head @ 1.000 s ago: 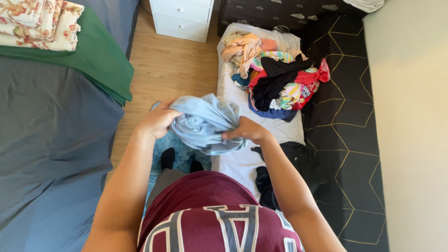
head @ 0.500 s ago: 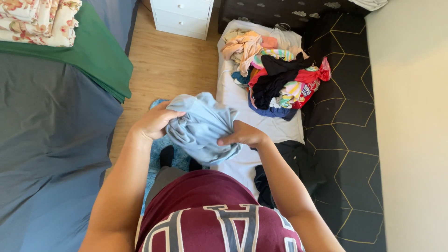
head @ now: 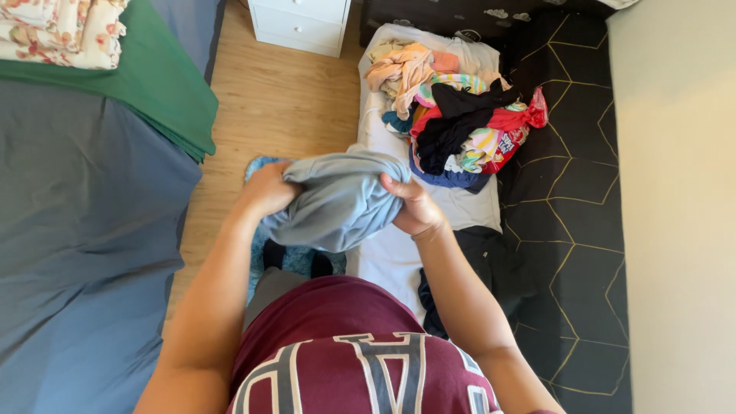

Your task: The person sits on a bed and folds several t-shirts one by one. They pick up a maroon t-shirt, unfold it, fold it neatly, and place it on a stack. They repeat this process with a light blue t-shirt and a peach-colored t-shirt, smoothing each garment before folding.

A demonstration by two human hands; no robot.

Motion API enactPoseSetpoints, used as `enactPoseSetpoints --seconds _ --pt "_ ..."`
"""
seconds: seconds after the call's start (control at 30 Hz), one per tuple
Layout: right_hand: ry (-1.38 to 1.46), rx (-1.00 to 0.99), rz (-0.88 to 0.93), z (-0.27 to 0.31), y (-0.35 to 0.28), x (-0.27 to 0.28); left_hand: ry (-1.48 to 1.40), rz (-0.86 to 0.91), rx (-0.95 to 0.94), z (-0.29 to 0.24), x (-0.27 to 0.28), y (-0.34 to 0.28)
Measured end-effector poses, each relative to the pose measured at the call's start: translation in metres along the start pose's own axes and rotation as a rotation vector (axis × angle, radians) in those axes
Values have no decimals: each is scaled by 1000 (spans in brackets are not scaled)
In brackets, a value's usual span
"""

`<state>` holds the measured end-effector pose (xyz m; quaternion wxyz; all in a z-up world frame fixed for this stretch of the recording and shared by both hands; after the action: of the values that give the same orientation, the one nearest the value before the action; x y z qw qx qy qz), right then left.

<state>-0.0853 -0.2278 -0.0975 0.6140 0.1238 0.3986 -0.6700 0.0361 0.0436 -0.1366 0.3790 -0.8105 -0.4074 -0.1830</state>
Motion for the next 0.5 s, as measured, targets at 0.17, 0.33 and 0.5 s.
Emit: enactPoseSetpoints --seconds 0.17,0.33,0.5 --pt "40 -6 -76 -27 8 -6 10 -501 -333 -53 6 -35" --pt "35 -50 -176 -17 11 -13 -339 -189 -412 -59 -7 -48" --pt "12 -41 -250 12 7 -16 -89 -249 -616 -52 -5 -53"
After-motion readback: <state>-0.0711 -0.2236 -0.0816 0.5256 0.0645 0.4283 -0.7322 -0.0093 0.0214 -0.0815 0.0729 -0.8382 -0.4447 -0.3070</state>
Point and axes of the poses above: each hand's wrist, its own y-axis towards the middle knuckle, its own x-axis out of the back of the hand, z = x × y, the point moved 1 cm from there along y, towards the middle knuckle, and after that the axes turned 1 degree about -x, right-handed, at the moved point
